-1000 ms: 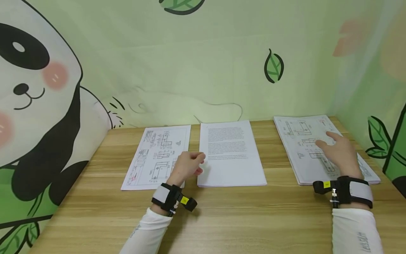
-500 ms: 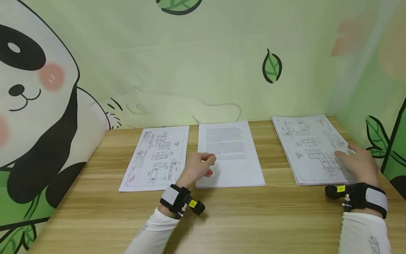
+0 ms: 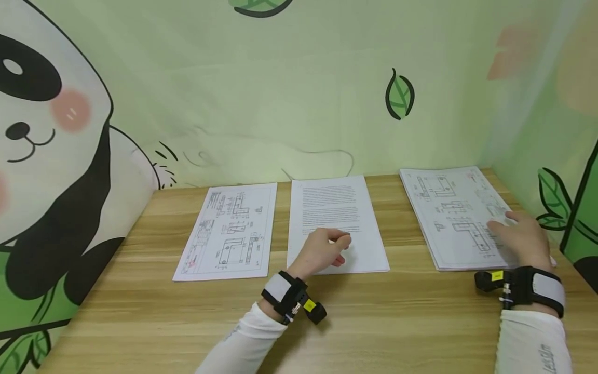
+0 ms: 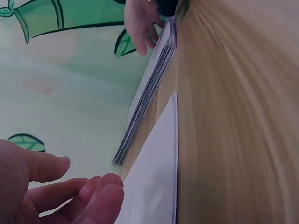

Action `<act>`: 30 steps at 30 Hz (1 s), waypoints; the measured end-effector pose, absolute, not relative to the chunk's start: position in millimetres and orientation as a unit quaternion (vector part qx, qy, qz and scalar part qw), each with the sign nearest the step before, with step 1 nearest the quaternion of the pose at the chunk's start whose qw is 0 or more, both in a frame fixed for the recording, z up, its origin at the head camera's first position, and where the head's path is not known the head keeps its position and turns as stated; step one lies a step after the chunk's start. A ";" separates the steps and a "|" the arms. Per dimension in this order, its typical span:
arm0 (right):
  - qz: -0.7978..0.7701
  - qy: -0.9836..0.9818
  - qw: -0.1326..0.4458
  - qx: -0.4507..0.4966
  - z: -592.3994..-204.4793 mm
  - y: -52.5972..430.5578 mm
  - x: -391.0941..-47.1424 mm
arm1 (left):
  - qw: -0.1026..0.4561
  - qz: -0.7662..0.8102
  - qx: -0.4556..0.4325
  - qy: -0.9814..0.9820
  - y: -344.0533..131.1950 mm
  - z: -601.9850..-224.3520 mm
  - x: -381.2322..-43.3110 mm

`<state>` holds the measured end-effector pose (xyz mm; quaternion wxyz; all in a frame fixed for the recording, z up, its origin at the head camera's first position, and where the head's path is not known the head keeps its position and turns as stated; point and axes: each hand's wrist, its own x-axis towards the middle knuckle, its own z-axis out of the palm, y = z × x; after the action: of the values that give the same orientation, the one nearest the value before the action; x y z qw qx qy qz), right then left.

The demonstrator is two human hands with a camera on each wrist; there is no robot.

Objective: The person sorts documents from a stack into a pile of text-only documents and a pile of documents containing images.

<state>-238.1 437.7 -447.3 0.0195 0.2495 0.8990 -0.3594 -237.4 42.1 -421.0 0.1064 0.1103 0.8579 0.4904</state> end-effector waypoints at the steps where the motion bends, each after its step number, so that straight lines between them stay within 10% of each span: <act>1: -0.359 0.899 0.021 0.251 -447.8 438.3 -238.7 | 0.109 0.492 0.113 0.856 46.6 -421.1 -236.6; 30: -0.327 0.906 -0.016 0.267 -442.3 422.2 -249.7 | 0.245 0.654 0.059 0.714 131.1 -447.5 -226.9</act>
<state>-249.7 422.2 -442.3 -0.0163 0.2671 0.9063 -0.3270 -226.9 131.1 -447.5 0.2453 0.0590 0.7136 0.6535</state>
